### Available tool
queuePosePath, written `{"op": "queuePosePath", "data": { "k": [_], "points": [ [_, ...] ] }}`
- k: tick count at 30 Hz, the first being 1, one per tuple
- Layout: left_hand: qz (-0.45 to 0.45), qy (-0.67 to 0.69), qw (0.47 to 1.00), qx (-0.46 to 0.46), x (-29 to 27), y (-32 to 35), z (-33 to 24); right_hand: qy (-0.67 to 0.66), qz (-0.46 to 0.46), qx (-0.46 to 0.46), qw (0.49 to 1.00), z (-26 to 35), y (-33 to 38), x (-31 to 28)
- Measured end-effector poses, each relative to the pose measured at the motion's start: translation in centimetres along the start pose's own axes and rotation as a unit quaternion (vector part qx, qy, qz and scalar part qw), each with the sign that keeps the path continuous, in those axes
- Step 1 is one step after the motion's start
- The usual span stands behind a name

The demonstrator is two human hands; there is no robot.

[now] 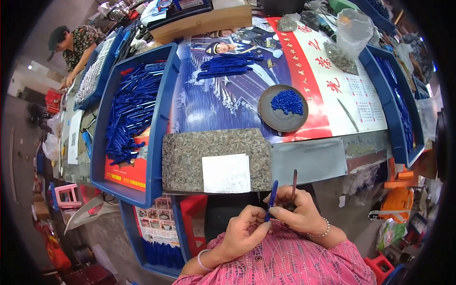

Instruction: The person is assembling and inspecting small blue plastic pen components using a thin metal tool at a workstation.

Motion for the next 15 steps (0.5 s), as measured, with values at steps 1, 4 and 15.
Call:
{"op": "queuePosePath", "data": {
  "k": [1, 4, 15],
  "points": [
    [0.003, 0.004, 1.0, 0.002, 0.0, 0.1, 0.1, -0.025, 0.006, 0.022, 0.999, 0.0, 0.1, 0.1],
    [0.017, 0.0, 1.0, 0.01, 0.1, 0.1, 0.4, -0.039, 0.014, 0.048, 0.998, 0.2, 0.3, 0.0],
    [0.045, 0.141, 0.986, -0.079, -0.8, 0.1, 0.1, -0.104, -0.042, 0.128, 0.985, 0.0, -0.8, 0.5]
  ]
}}
Point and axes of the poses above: each hand's wrist, its own y-axis away from the middle knuckle, its own x-axis out of the palm, z = x × y, the point moved 4 cm from there along -y, towards the middle knuckle, and after that the axes turned 6 degrees about x, right-handed, at the moved point
